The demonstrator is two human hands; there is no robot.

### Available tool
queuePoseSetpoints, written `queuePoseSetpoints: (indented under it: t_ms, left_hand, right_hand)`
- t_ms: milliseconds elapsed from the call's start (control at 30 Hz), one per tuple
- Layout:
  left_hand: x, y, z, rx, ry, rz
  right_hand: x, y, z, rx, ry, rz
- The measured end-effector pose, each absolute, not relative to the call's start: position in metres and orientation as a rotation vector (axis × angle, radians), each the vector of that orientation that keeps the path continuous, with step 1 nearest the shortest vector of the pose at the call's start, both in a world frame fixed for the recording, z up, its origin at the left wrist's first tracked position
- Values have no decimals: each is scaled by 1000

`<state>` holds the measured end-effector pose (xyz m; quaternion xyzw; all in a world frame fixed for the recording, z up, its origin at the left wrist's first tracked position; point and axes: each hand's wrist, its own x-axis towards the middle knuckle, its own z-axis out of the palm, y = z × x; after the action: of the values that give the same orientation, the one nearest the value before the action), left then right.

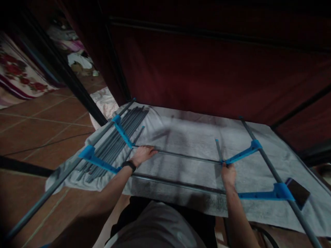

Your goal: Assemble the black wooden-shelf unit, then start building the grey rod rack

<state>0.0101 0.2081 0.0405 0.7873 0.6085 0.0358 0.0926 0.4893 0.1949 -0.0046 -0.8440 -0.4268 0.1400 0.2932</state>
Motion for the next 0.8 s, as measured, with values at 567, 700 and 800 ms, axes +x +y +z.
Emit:
queuePoseSetpoints:
  t_ms: [567,700,800]
  left_hand:
    - [12,195,38,2463,1778,164]
    - [14,197,43,2409,1820,131]
    - [18,202,46,2381,1826,63]
  right_hand:
    - [485,192,-7,-2514,-1102,302]
    - [473,192,6,-2515,-1095,326]
    - [460,186,20,-2461,-1110,331]
